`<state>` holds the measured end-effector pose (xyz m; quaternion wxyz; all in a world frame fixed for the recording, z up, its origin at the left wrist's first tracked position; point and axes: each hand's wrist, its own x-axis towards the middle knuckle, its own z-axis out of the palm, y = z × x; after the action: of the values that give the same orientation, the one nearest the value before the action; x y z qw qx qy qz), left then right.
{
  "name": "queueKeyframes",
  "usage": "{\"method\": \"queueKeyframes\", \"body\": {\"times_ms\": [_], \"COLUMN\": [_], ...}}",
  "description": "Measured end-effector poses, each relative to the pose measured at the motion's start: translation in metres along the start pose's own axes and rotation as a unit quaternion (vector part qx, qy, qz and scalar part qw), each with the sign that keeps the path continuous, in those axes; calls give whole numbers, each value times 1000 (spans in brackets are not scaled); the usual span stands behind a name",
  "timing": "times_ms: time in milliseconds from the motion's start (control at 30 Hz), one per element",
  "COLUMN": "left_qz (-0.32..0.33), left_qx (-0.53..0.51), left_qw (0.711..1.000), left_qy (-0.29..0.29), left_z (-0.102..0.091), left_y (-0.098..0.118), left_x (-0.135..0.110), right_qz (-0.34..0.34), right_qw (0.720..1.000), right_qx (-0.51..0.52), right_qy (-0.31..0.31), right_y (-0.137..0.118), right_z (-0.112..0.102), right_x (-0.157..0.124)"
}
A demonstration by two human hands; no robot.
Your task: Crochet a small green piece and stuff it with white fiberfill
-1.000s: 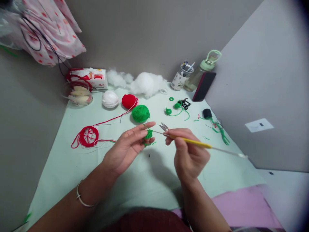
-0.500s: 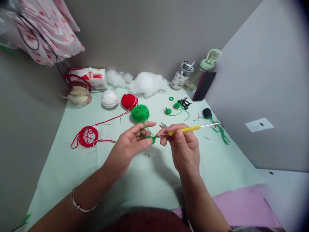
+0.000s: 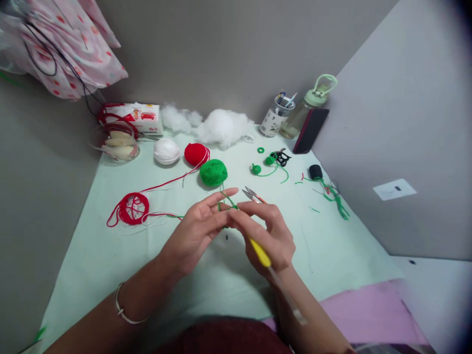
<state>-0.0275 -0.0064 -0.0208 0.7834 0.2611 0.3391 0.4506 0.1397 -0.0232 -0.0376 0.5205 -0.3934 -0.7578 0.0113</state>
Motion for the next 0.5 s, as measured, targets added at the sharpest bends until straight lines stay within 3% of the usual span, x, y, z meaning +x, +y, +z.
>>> {"method": "queueKeyframes", "body": {"times_ms": [67,167,267,400,500], "left_qz": [-26,-10,-5,34,37], "left_qx": [-40,-46,-21,27,13], "left_qw": [999,999,999,999,999], "left_qy": [-8,-10,-34,1,18], "left_z": [-2,-3,-1,2,3], "left_y": [3,7,6,0,-1], "left_x": [1,3,2,0,0], "right_qz": [89,214,245,229,130], "right_qw": [989,933,906,932,981], "right_qx": [116,280,342,278,146], "right_qy": [37,80,48,30,12], "right_y": [-1,1,4,2,-1], "right_z": [-1,-2,2,6,4], "right_x": [5,13,16,12,8]}}
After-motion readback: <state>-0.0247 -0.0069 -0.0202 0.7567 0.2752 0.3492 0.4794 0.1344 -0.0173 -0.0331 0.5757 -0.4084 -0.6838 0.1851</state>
